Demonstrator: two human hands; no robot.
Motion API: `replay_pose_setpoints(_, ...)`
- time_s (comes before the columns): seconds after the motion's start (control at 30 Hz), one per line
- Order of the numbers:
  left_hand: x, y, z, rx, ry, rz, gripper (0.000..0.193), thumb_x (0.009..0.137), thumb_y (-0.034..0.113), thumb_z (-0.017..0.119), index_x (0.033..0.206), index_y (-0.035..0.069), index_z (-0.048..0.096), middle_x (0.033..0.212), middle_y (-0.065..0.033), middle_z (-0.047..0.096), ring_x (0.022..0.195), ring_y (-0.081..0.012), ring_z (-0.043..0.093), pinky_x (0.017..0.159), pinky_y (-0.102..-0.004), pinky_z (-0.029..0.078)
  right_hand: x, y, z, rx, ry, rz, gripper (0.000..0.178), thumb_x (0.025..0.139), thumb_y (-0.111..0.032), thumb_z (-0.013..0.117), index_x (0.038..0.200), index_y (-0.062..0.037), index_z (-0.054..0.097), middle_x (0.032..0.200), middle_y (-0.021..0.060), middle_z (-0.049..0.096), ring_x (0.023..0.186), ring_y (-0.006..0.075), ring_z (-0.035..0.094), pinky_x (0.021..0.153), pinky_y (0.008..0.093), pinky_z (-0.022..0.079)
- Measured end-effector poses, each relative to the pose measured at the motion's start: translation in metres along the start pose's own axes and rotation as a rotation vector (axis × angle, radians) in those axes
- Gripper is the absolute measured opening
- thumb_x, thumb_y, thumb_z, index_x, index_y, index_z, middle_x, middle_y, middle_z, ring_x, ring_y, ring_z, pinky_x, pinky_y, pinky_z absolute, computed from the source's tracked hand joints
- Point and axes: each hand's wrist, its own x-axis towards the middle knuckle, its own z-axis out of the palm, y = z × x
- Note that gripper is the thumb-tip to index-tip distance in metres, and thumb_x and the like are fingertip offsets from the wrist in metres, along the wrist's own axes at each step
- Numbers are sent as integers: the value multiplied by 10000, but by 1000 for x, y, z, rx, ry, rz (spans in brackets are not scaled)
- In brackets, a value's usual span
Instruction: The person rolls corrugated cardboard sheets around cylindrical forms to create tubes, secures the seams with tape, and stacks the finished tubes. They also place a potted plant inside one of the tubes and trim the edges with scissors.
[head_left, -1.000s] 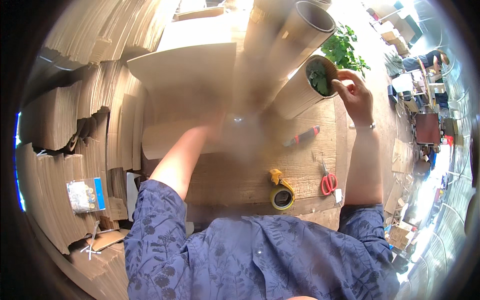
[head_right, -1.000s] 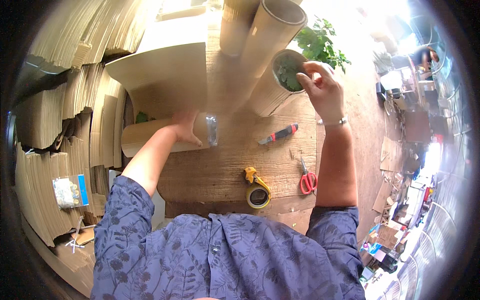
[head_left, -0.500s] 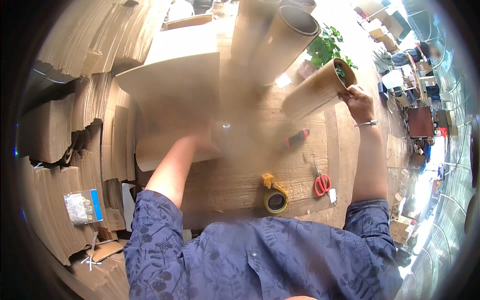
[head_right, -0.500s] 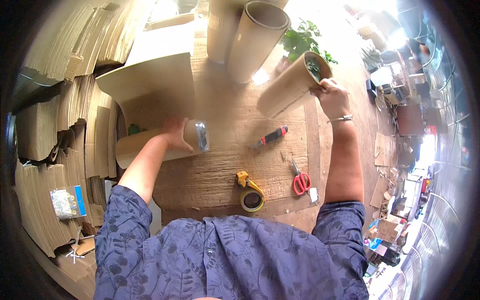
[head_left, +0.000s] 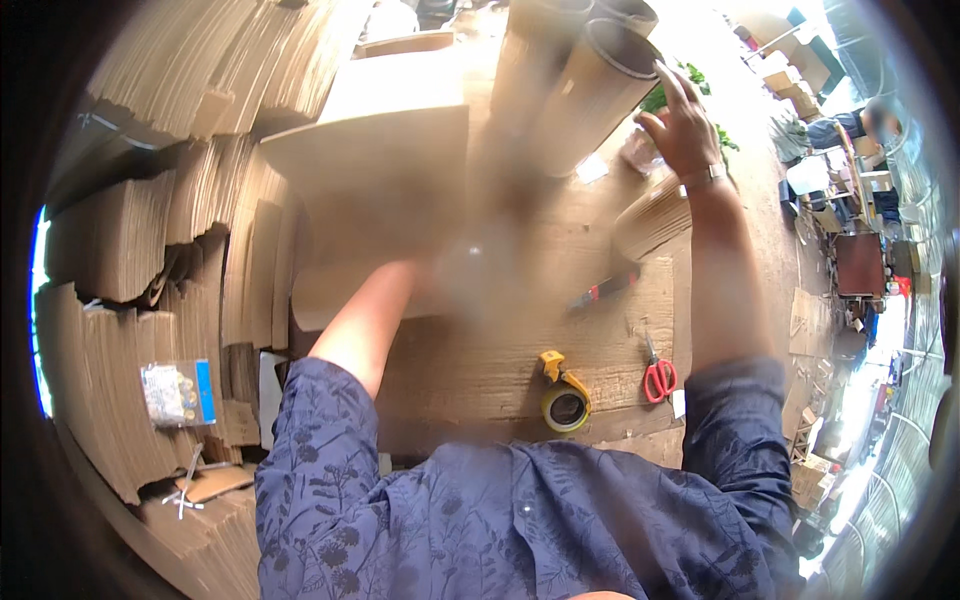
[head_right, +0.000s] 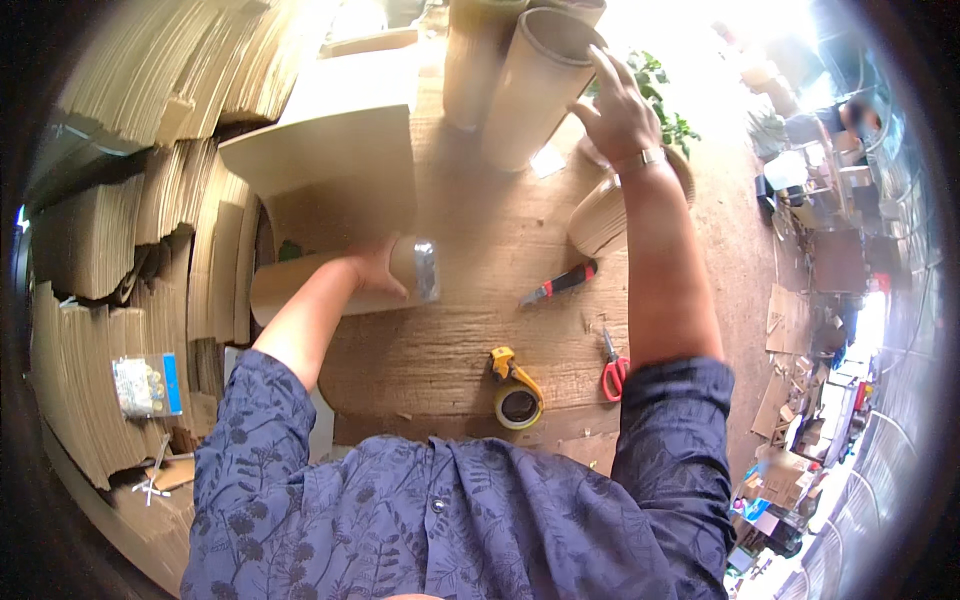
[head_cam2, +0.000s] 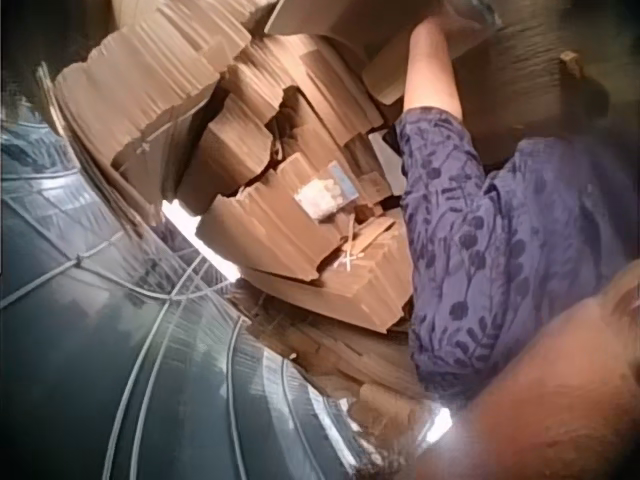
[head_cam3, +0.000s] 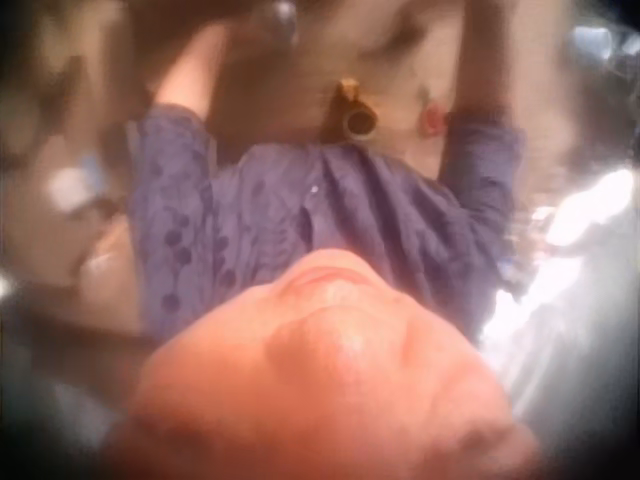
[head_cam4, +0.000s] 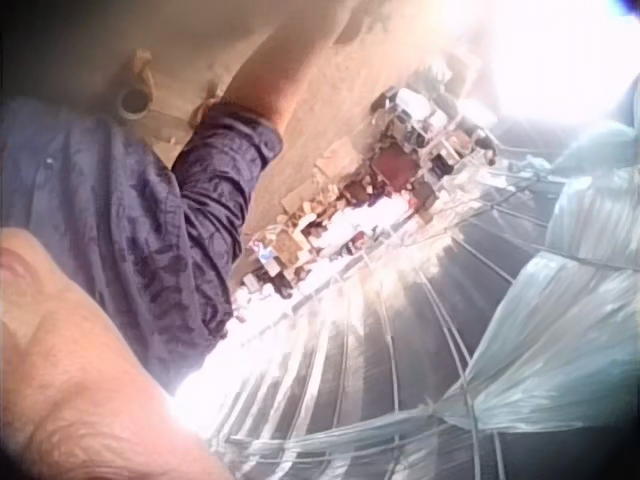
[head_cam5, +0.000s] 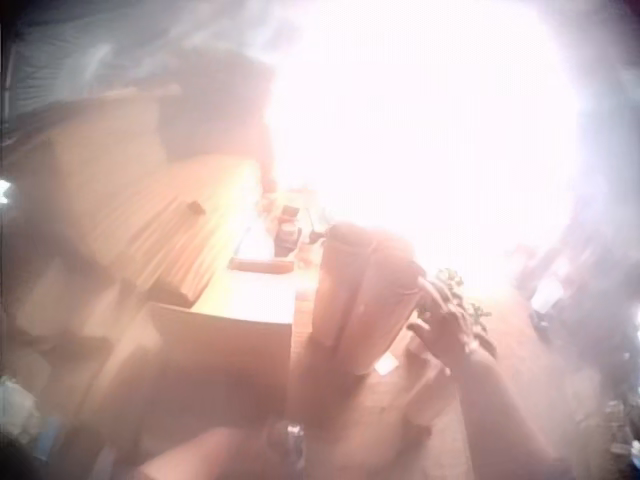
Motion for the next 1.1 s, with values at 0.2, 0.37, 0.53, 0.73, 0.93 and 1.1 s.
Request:
replay_pose_setpoints(0.2, 18, 9, 1, -109, -133, -37, 1134, 547, 452, 921, 1468, 44, 401, 1438, -227, 503, 1350, -370, 471, 1112, -438, 401, 16, 67, 37, -21, -233, -131, 316, 877, -346, 756, 1067, -98, 715, 1068, 81, 672, 970, 268, 646, 879, 379, 511)
replay_pose_setpoints(0.37, 6, 5, -5, -19, -149, -65, 1079, 576, 470, 901, 1445, 43, 424, 1386, -217, 553, 1300, -358, 522, 1076, -433, 433, -16, -3, -7, 199, -211, -249, 190, 907, -240, 735, 977, -65, 713, 941, 63, 655, 803, 223, 650, 729, 325, 518)
replay_pose_setpoints(0.53, 26, 6, -4, -54, -140, 31, 1057, 596, 458, 892, 1437, 21, 425, 1395, -213, 543, 1308, -357, 513, 1077, -433, 432, -50, -19, -95, 126, -130, -344, 126, 879, -121, 745, 950, -24, 708, 931, 86, 661, 757, 199, 639, 704, 310, 525)
replay_pose_setpoints(0.73, 31, -21, 7, -260, -212, 2, 1056, 591, 443, 898, 1424, -1, 422, 1446, -224, 487, 1347, -337, 474, 1086, -434, 418, -105, -93, -127, 347, -303, -374, 159, 779, 40, 743, 908, -8, 665, 908, 102, 622, 848, 251, 642, 725, 350, 534)
replay_pose_setpoints(0.93, 50, -18, 4, -139, -246, 30, 1092, 593, 470, 899, 1436, -13, 400, 1465, -231, 468, 1356, -335, 466, 1100, -432, 404, -147, -199, -162, 527, -837, -352, 85, 745, -56, 704, 812, -95, 668, 874, 83, 558, 695, 215, 549, 602, 341, 485)
replay_pose_setpoints(1.1, 54, -17, -1, -83, -279, 101, 1090, 628, 509, 874, 1454, -4, 381, 1476, -226, 462, 1366, -341, 459, 1114, -431, 388, -192, -297, -113, 609, -743, -1004, 132, 774, -243, 643, 773, -138, 723, 941, 38, 570, 888, 216, 550, 728, 362, 450)
